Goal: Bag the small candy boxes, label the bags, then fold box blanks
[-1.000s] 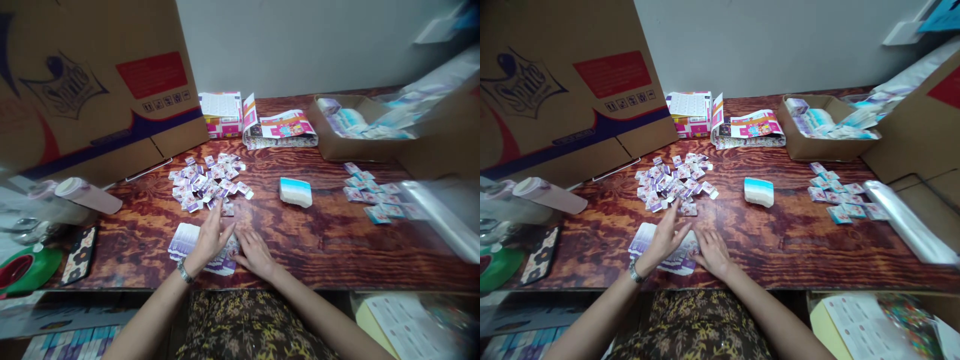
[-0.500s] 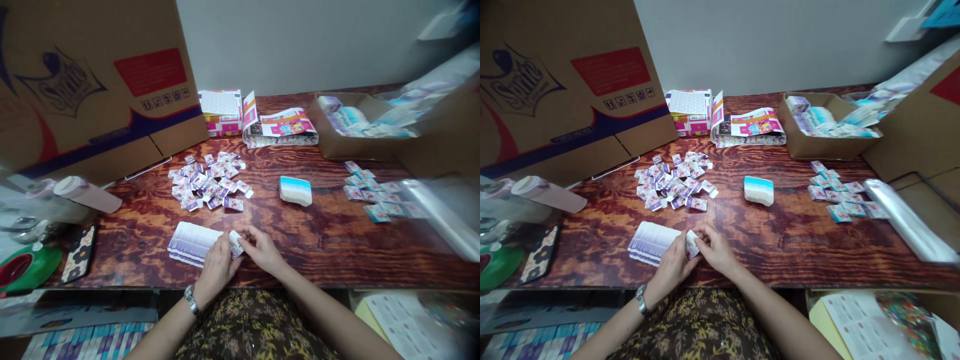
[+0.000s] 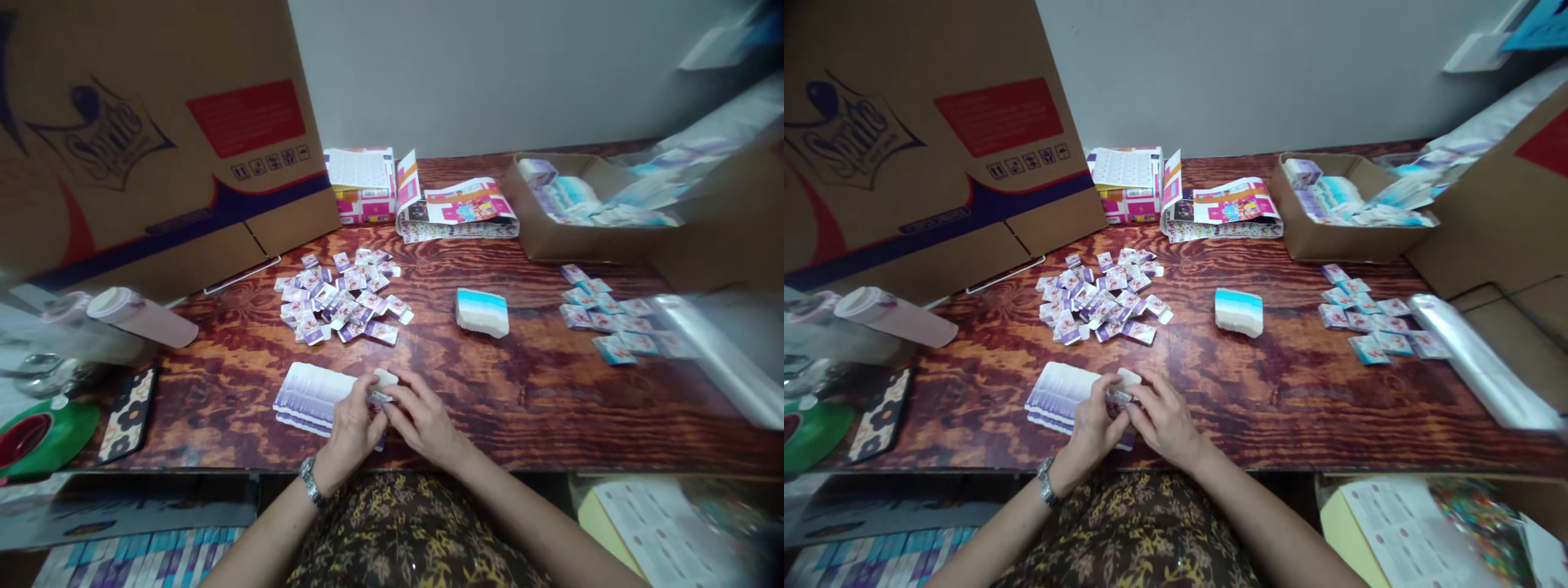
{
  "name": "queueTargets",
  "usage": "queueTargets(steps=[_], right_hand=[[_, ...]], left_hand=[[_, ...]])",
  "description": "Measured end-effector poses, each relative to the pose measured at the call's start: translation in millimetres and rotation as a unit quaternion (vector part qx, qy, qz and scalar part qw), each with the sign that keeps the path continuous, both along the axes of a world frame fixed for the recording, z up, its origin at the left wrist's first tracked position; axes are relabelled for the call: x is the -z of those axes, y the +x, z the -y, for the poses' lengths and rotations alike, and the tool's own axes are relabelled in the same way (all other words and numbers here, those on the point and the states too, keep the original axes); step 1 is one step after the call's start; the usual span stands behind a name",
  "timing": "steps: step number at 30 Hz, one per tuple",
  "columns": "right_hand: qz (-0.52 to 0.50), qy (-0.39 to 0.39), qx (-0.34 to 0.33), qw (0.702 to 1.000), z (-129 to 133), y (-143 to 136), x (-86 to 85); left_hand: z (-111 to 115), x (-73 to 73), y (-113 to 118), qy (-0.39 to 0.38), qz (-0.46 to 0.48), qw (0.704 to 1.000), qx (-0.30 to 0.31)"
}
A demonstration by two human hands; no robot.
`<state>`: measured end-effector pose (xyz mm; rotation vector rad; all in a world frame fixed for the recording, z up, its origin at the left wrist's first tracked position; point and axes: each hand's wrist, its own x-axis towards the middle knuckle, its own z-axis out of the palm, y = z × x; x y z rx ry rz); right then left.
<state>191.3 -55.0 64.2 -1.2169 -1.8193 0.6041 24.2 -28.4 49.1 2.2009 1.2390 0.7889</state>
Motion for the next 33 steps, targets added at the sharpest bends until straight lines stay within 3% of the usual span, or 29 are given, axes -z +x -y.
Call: queueTargets(steps=[5,9,12,16,19,23,26,29,31,33], right_hand=[[-0.160,-0.134,0.006,0.978,-3,-2,-7.8],[-0.243,-0.195,0.022,0.950,-13,-2,-11.5],[-0.191,-0.191,0.019,0.963,-17,-3,-15.8],[-0.076,-0.105,0.050,0.990,-11,-7,-21.5],[-0.042,-0.061,0.018,0.997,-4,-10,-21.5],[-0.032,-0.054,-0.027,0.998,-9,-6,-15.5],[-0.067,-0.078,0.004,0.995,-23,2,-4.6],[0.007,-0.071,0.009,0.997,-32,6,15.1],[0.105,-0.065,-0.019,0.992,-30,5,31.2],[0.173,-0.057,-0.029,0.983,-24,1,45.9]], left_hand=[[-2,-6.7,2,-0.004,-0.030,0.998,0.056],[2,-5.4,2,0.034,-0.043,0.997,0.052],[4,-2.8,4,0.036,-0.045,0.998,0.027],[4,0.5,6,0.030,-0.066,0.997,0.033],[3,3.9,7,0.030,-0.074,0.996,0.038],[-22,-1.7,11,0.003,-0.070,0.997,0.012],[-60,-19.7,17,0.012,-0.038,0.999,-0.033],[-92,-39.8,19,0.045,0.016,0.998,-0.044],[-99,-45.6,18,0.069,0.025,0.996,-0.042],[-91,-41.9,14,0.084,0.019,0.996,-0.036]])
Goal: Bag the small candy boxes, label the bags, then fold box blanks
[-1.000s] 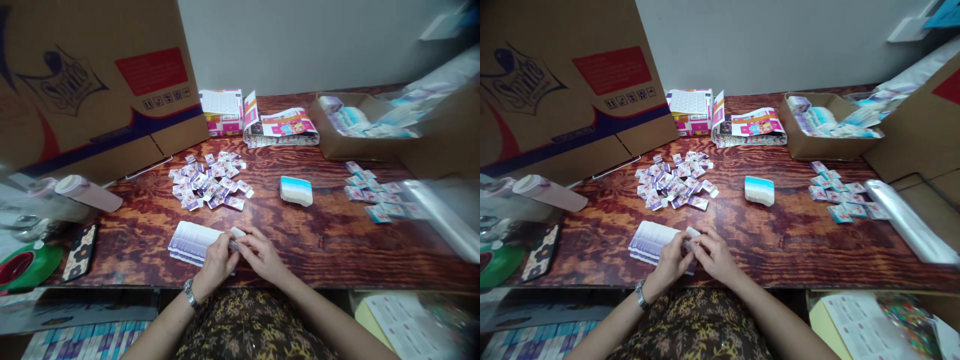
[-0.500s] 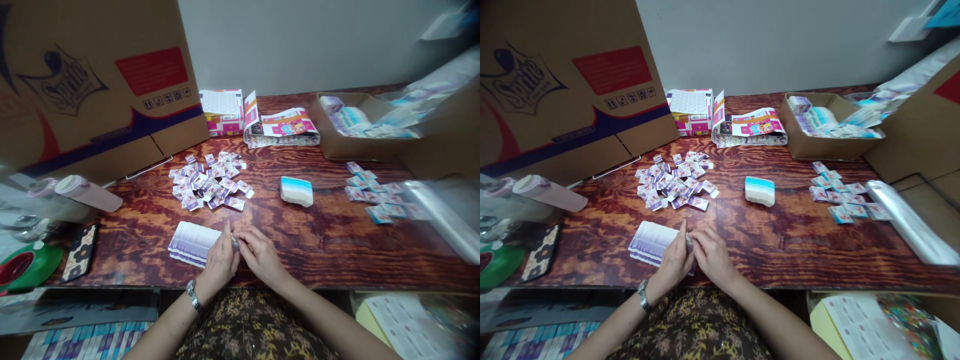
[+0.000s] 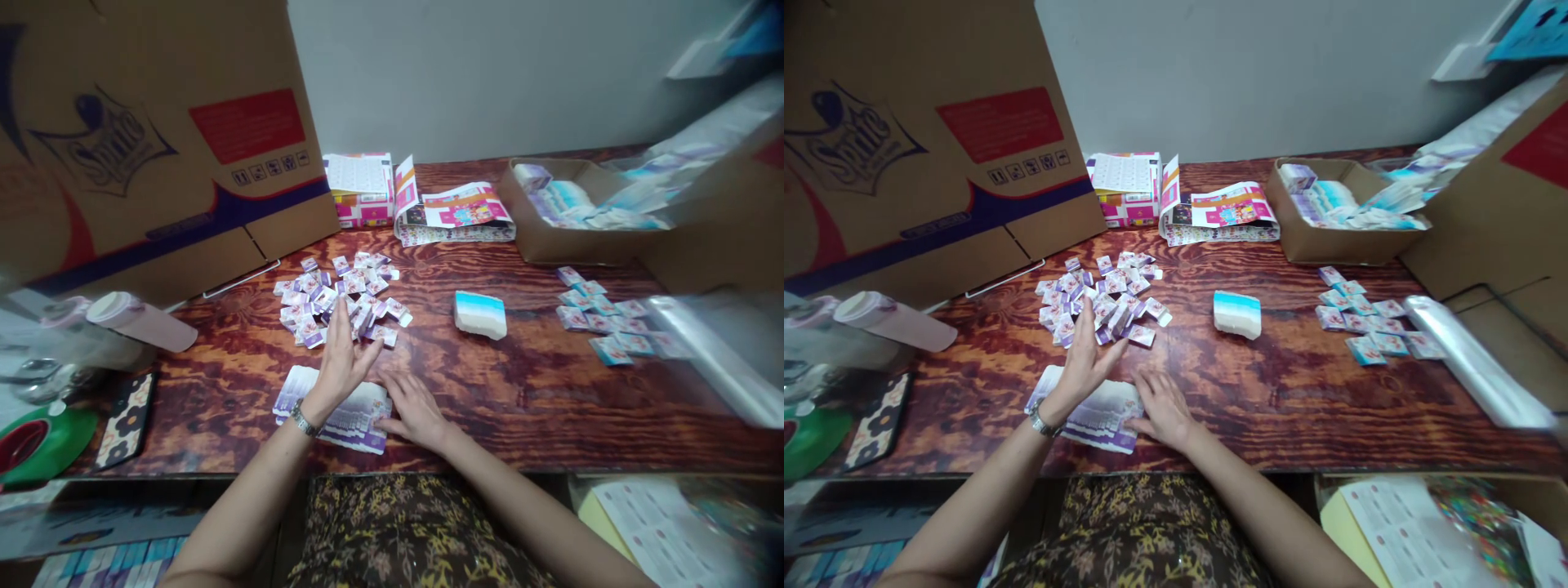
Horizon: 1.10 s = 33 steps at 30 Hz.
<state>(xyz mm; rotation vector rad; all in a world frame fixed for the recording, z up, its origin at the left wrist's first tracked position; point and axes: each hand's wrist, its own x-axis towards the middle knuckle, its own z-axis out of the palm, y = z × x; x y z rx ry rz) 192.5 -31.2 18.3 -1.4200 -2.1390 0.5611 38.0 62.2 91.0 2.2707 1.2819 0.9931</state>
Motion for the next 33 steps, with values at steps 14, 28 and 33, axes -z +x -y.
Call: queueTargets(steps=[14,28,33], right_hand=[[0.030,0.029,0.001,0.999,1,-1,14.0],[-0.209,-0.087,0.052,0.973,4,-2,-31.9],[-0.170,-0.025,0.073,0.982,4,0,-45.8]], left_hand=[[109,63.5,-29,-0.063,-0.097,0.992,0.046],[114,60.7,-14,-0.028,-0.141,0.990,0.012],[108,60.4,-17,-0.029,-0.103,0.994,0.002]])
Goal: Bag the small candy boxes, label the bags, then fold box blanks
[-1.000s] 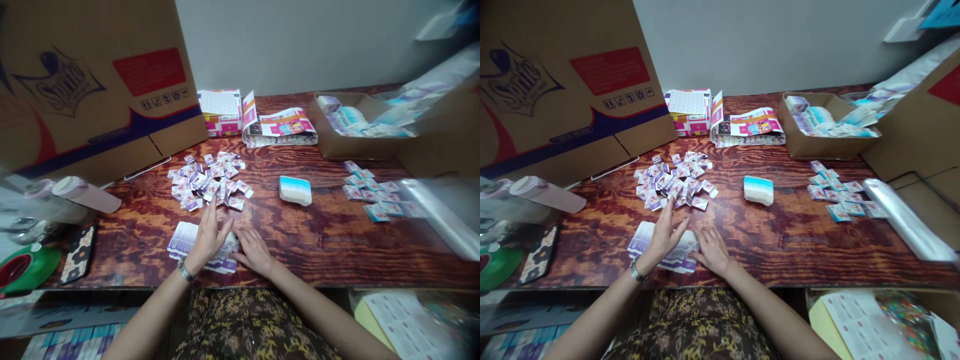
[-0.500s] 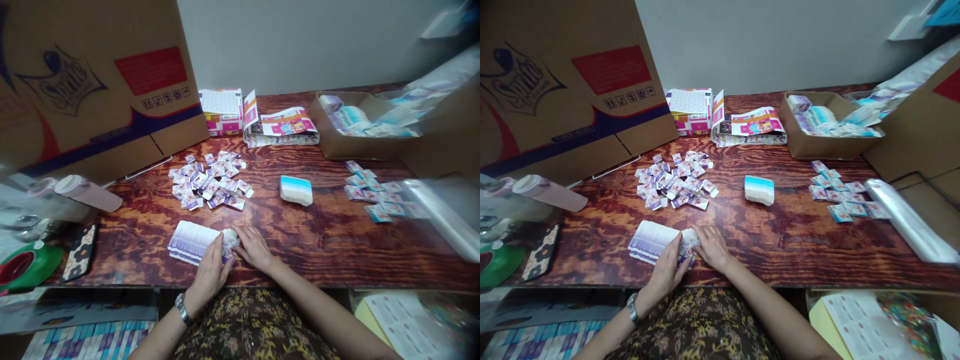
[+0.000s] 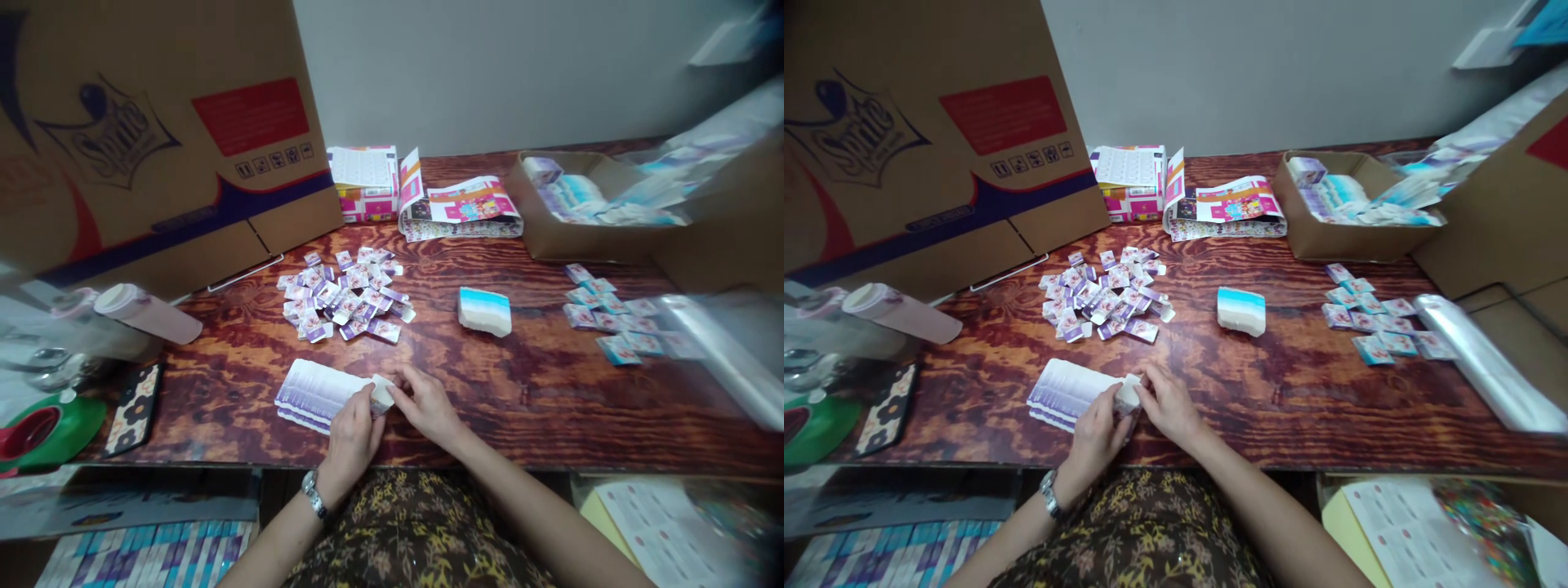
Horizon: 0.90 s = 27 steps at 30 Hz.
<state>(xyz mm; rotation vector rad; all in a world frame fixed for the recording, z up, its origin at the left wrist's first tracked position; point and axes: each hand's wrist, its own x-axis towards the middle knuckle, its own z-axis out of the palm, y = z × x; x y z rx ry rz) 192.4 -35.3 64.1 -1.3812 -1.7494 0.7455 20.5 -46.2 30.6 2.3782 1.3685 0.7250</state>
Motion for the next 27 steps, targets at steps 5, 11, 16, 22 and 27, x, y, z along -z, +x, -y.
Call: queueTargets(steps=[5,11,16,22,27], right_hand=[[0.017,0.088,-0.008,0.996,9,0,-0.8],[-0.030,0.043,-0.047,0.998,21,-7,-2.8],[-0.187,-0.083,0.004,0.979,13,-9,-7.2],[-0.139,-0.097,0.021,0.985,4,-13,-12.7],[-0.053,0.010,0.003,0.999,17,-21,-18.1]], left_hand=[[-7,-11.4,-2,-0.024,0.057,0.997,-0.037],[-11,-17.4,2,-0.028,0.077,0.996,0.017],[-9,-13.8,-3,-0.015,0.036,0.998,0.052],[-7,-13.1,0,0.022,0.004,0.999,0.023],[-7,-15.1,4,0.002,-0.009,1.000,0.024]])
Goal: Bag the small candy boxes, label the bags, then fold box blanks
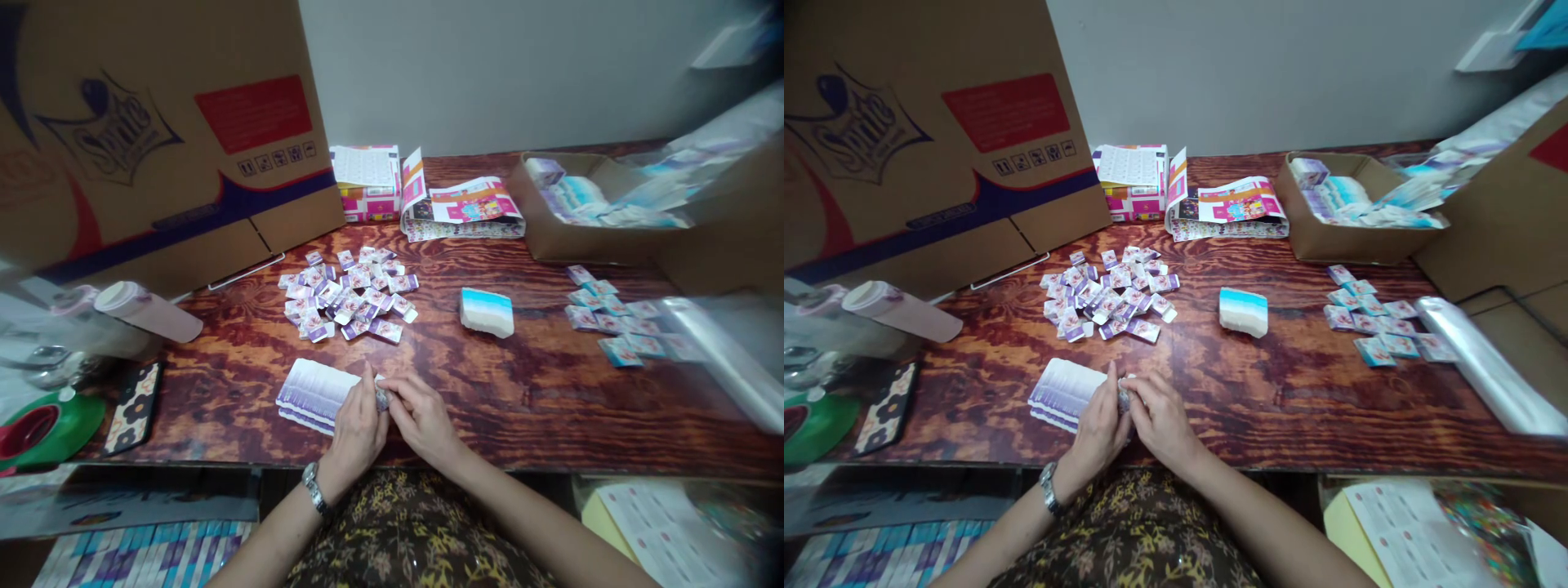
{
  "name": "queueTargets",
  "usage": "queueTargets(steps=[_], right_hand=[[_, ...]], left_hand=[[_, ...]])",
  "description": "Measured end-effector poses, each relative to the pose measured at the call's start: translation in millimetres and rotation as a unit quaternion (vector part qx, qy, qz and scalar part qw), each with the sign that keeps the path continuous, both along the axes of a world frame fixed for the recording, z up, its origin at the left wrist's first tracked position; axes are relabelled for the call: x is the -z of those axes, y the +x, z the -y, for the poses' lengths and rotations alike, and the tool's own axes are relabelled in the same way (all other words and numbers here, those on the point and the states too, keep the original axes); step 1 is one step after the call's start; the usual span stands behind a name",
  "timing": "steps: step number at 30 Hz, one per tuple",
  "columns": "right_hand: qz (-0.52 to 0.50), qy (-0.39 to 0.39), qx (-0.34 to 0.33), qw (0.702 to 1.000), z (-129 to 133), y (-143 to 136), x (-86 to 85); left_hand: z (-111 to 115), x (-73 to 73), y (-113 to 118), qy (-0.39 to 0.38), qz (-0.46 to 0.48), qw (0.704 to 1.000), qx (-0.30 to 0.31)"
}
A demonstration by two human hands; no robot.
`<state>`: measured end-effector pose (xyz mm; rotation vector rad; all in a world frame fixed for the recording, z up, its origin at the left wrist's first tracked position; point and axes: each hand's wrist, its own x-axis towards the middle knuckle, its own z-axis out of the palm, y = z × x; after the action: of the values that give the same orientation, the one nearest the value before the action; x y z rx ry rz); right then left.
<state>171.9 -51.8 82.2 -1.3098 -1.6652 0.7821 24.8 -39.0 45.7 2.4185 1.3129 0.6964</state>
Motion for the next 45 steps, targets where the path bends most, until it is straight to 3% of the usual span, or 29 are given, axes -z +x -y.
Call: queueTargets(steps=[3,7,10,12,14,17,21,24,26,30,36,39,42,45], right_hand=[[0.012,0.021,-0.040,0.999,0,1,3.5],[-0.040,-0.014,-0.026,0.999,-19,13,22.6],[0.077,-0.004,-0.042,0.996,-30,20,45.9],[0.189,0.007,-0.061,0.980,-30,20,61.0],[0.252,0.014,-0.060,0.966,-26,18,71.9],[0.247,0.020,-0.048,0.968,-19,16,75.6],[0.100,-0.017,-0.028,0.994,-19,19,61.5],[-0.037,-0.074,-0.035,0.996,-21,20,45.7],[-0.059,-0.077,-0.036,0.995,-21,20,35.9],[0.010,-0.028,0.008,1.000,-17,21,22.3],[0.073,0.100,0.011,0.992,-4,18,21.9],[0.052,0.062,-0.017,0.997,1,15,22.1],[-0.030,-0.011,-0.043,0.999,3,14,18.0],[-0.139,-0.069,-0.003,0.988,-1,14,13.6]], left_hand=[[-14,-2.7,2,-0.003,0.001,1.000,-0.003],[-60,-19.2,9,-0.008,0.038,0.999,-0.022],[-92,-37.6,13,0.010,0.102,0.994,-0.034],[-99,-44.5,12,0.031,0.120,0.992,-0.029],[-92,-42.5,7,0.042,0.117,0.992,-0.021],[-61,-26.7,-1,0.017,0.092,0.996,-0.001],[-14,-5.3,-7,0.007,0.002,0.999,0.043],[4,2.4,-5,0.047,-0.070,0.996,0.036],[6,4.9,-3,0.062,-0.083,0.994,0.018],[0,5.6,-4,0.034,-0.032,0.999,0.001],[-6,-1.1,-3,0.026,0.054,0.998,-0.018],[-7,-3.3,0,0.017,0.070,0.997,-0.009],[-9,-5.9,1,0.003,0.061,0.998,0.015],[-10,-8.9,0,0.009,0.032,0.999,0.029]])
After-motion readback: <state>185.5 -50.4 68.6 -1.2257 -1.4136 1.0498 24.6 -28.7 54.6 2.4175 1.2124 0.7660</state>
